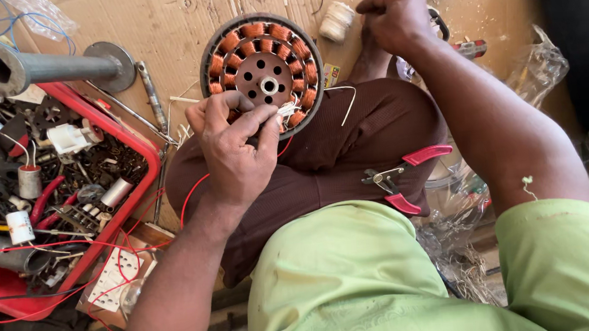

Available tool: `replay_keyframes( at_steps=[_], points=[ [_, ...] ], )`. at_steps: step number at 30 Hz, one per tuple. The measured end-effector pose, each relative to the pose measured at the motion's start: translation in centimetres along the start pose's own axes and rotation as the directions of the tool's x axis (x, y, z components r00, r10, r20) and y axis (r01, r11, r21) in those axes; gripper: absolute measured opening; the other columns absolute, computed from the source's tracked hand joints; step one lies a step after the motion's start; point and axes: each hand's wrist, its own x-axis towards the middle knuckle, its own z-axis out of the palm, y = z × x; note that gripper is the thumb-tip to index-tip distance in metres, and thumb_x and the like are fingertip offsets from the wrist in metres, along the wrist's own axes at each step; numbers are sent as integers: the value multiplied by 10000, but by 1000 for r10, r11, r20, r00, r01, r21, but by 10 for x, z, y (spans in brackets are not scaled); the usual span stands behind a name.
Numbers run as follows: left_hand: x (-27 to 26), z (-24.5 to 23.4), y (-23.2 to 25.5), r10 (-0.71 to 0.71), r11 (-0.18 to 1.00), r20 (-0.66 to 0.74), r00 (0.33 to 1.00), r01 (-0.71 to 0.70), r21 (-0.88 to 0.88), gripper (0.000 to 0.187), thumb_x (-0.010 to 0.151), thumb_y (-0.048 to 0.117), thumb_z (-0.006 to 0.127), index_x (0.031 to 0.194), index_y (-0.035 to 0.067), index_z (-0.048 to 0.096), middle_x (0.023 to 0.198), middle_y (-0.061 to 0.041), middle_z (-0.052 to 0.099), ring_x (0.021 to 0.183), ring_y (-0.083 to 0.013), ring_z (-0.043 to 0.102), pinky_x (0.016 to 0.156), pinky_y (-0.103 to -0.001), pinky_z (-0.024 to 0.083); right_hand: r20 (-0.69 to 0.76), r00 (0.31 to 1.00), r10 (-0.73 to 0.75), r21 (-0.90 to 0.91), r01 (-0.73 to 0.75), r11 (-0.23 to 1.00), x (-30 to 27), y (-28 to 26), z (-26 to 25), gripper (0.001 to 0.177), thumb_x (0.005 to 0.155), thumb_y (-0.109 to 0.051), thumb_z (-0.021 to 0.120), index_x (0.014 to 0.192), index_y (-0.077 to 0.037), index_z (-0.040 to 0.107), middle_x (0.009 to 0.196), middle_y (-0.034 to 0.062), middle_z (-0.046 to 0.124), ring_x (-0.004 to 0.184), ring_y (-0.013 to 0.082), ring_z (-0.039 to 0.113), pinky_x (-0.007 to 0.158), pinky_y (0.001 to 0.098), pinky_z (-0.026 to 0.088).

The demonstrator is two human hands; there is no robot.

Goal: The person sits on the floor and repairs an electrical motor stator by hand. They strip the ends of wires, twist them together, and wrap them with white insulating tape. The person uses pliers to cut the tape and manipulate the wires.

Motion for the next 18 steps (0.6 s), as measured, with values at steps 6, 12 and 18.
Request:
replay_keyframes(
  at_steps=[6, 12, 18],
  points=[
    [2, -2, 2, -44, 999, 17, 999, 44, 3, 142, 877, 101, 827, 1016, 121, 804, 1031, -42, 598, 1068, -266, 494, 1010, -416, 382, -15, 991, -135, -308, 124, 943, 12, -6, 24, 191, 814, -294, 894, 935, -150, 861, 891, 90, 786, 782, 263, 722, 805, 403, 566],
    [3, -2, 2, -49, 999, 20, 999, 49, -6, 163, 865, 96, 821, 1024, 121, 799, 1047, -52, 599, 1086, -271, 495, 1018, -416, 385, -21, 987, 159, -370, -155, 916, 12, -15, 39, 153, 824, -295, 808, 962, -241, 847, 918, 51, 779, 799, 254, 711, 795, 388, 556],
    [3, 0, 3, -29, 999, 6, 1000, 29, 36, 173, 821, 88, 835, 990, 107, 801, 1094, -93, 625, 1083, -320, 525, 982, -445, 423, -46, 997, -67, -487, 36, 873, 12, -10, 48, 93, 797, -230, 779, 852, -188, 841, 881, 57, 762, 819, 245, 677, 818, 421, 525]
  ],
)
